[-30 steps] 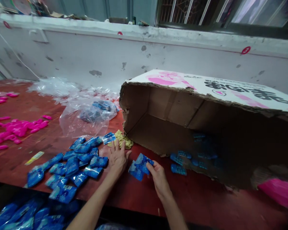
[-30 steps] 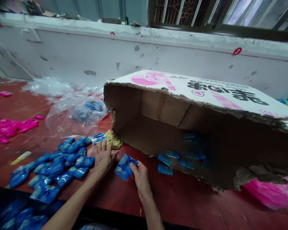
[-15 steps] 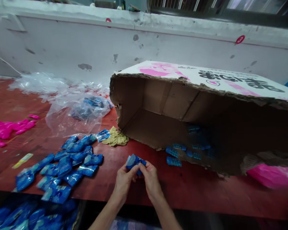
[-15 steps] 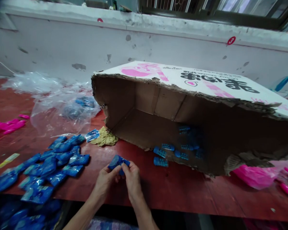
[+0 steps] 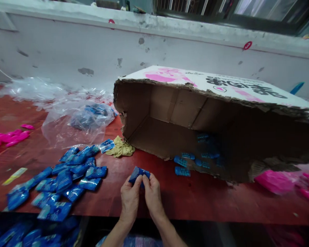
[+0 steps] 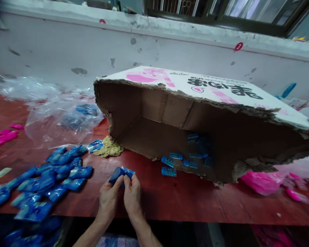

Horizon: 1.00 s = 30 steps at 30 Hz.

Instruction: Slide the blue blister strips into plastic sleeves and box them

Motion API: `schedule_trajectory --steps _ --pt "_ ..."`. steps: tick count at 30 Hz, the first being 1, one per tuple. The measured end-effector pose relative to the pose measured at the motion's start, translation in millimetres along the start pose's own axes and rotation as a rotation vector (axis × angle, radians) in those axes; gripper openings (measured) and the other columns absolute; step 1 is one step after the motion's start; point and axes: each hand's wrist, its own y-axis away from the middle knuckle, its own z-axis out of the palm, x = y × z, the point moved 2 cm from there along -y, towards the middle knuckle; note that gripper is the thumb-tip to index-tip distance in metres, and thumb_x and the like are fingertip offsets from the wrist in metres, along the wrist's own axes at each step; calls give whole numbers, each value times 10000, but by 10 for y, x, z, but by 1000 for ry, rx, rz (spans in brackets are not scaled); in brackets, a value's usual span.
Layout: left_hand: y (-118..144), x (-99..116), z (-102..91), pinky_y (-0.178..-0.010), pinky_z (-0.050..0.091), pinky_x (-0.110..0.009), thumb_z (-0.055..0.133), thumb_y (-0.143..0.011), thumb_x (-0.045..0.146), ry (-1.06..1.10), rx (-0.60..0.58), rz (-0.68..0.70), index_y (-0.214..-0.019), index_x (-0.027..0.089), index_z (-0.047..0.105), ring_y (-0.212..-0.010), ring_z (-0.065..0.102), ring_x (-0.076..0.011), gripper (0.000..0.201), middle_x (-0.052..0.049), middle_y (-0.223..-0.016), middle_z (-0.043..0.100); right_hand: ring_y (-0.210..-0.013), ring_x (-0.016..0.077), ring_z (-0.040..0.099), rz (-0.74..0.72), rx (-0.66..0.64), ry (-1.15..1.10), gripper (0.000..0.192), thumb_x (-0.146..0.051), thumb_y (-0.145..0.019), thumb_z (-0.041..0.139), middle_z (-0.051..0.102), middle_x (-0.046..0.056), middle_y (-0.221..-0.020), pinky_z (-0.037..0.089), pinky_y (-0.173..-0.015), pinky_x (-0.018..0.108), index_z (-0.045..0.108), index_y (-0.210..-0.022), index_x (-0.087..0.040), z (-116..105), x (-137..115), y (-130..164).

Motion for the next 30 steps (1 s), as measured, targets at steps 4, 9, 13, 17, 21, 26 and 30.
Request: schedule_trajectory --steps 4,9,13,17,21,26,30 --pt "-23 -38 28 -522 447 -226 714 -560 399 34 -33 -50 -747 115 655 -527 560 -131 346 -10 -594 632 -575 128 477 -20 77 112 236 -372 -821 415 526 -14 -624 383 -555 225 486 -681 -196 -4 -4 -4" --pt "-16 -50 54 -485 425 -204 727 -542 390 43 9 -68 -746 117 649 -521 549 -119 350 10 -575 612 -567 140 477 -68 138 201 245 -371 -835 387 541 -2 -615 373 -550 242 489 -679 -211 14 24 20" --pt "-10 -24 77 -477 425 -200 731 -539 404 83 -28 -100 -753 119 628 -492 542 -105 371 12 -566 610 -550 136 462 -56 129 185 251 -379 -840 371 525 -9 -609 363 -529 240 477 -685 -212 -24 55 -2" --pt "3 23 61 -340 326 -183 749 -495 445 111 -162 -235 -658 119 578 -346 454 -82 402 29 -432 535 -503 107 414 -18 38 144 264 -386 -829 419 460 -48 -548 313 -478 212 442 -641 -203 -122 46 -47" --pt "37 45 -11 -307 292 -170 775 -447 437 102 -140 -306 -602 118 548 -330 441 -70 421 11 -452 558 -508 98 388 -19 -71 132 319 -378 -848 402 431 -51 -527 298 -483 209 432 -591 -191 -167 9 -40" --pt "88 24 -61 -318 323 -164 782 -476 412 213 -158 -377 -621 134 525 -351 469 -76 406 22 -442 545 -666 139 523 -148 -38 290 307 -364 -881 358 564 7 -697 401 -629 234 551 -727 -182 -423 -72 -73" --pt "102 27 -87 -327 346 -162 760 -553 364 244 -142 -425 -647 144 514 -362 488 -83 344 15 -455 562 -947 229 530 -260 207 872 267 -247 -863 386 558 118 -1049 419 -777 325 569 -1044 -176 -957 -64 -194"
